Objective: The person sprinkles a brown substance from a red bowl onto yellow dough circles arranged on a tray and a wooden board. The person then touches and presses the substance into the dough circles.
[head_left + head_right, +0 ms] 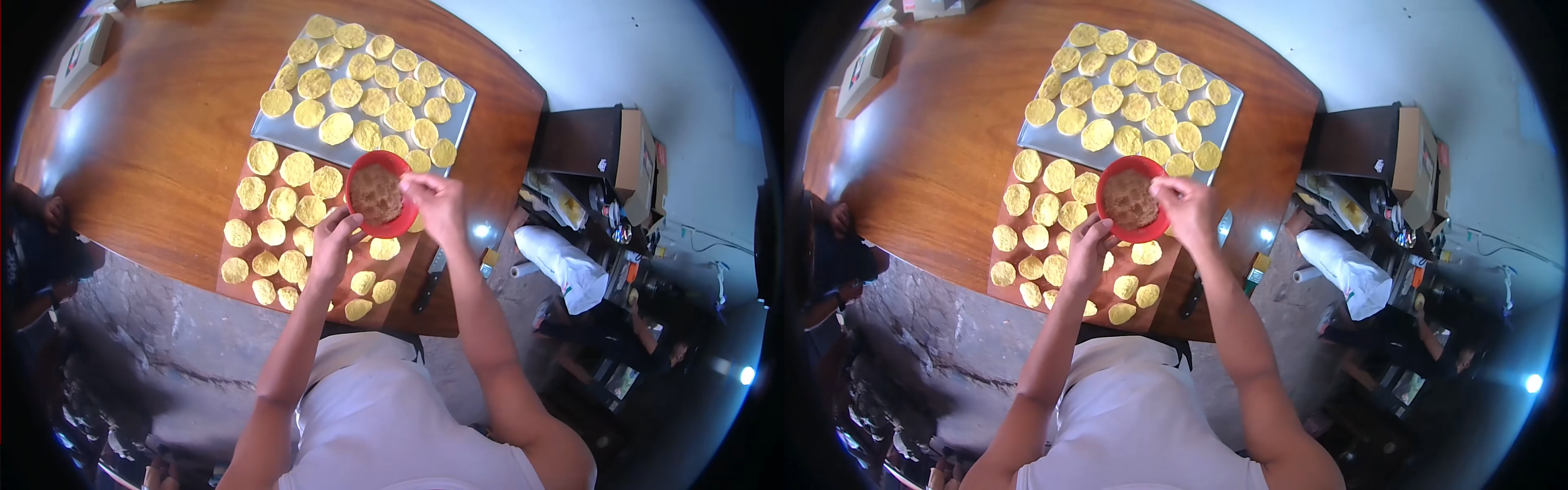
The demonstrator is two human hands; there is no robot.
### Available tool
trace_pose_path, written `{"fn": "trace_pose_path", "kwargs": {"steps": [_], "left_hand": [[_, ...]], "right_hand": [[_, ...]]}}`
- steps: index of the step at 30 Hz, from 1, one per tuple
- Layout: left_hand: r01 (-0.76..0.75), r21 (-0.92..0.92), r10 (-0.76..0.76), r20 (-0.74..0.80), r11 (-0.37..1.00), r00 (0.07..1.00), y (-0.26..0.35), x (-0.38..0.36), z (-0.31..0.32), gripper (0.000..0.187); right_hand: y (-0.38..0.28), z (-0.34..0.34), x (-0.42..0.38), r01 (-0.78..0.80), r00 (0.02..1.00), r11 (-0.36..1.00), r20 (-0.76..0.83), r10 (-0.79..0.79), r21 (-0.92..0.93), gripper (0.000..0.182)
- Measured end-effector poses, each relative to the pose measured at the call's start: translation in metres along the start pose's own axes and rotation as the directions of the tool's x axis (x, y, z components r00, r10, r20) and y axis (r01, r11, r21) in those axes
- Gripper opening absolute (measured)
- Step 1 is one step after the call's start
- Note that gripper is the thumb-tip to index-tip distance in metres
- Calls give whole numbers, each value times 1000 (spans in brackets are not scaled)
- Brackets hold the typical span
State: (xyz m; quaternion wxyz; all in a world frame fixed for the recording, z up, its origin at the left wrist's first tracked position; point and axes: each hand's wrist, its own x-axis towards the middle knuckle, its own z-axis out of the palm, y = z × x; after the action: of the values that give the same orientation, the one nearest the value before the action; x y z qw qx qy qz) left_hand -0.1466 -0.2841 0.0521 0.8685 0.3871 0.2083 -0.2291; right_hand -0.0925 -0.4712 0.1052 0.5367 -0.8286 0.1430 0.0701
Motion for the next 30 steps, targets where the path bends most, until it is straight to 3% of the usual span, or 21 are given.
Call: {"fn": "trace_pose_path", "kwargs": {"steps": [1, 5, 6, 8, 11, 15, 17, 30], "left_hand": [[-2, -6, 2, 4, 1000, 1000, 0, 2, 1, 46], [-9, -31, 10, 21, 999, 1000, 3, 4, -1, 46], [0, -12, 0, 5, 1000, 1000, 3, 3, -5, 46], [-3, -1, 3, -25, 1000, 1000, 8, -2, -3, 46], [-3, 19, 3, -20, 1000, 1000, 5, -4, -16, 45], [-37, -2, 37, -23, 999, 999, 8, -8, -22, 45], [-15, -37, 15, -13, 999, 1000, 9, -10, -24, 51], [-5, -28, 5, -20, 1000, 1000, 7, -10, -30, 51]], "right_hand": [[-4, -10, 13, 75, 996, 996, -35, -78, -57, 14], [-8, -37, 65, 52, 975, 904, -174, -138, -425, 18], [1, -40, 79, 50, 975, 904, -176, -137, -425, 18], [35, -42, 110, 203, 936, 818, -137, -323, -538, 15], [55, -46, 142, 259, 938, 719, -10, -347, -644, 15], [57, -44, 158, 275, 939, 698, 27, -343, -661, 15], [57, -42, 161, 365, 899, 707, 30, -438, -606, 11], [55, -36, 148, 335, 925, 733, 59, -375, -592, 11]]}}
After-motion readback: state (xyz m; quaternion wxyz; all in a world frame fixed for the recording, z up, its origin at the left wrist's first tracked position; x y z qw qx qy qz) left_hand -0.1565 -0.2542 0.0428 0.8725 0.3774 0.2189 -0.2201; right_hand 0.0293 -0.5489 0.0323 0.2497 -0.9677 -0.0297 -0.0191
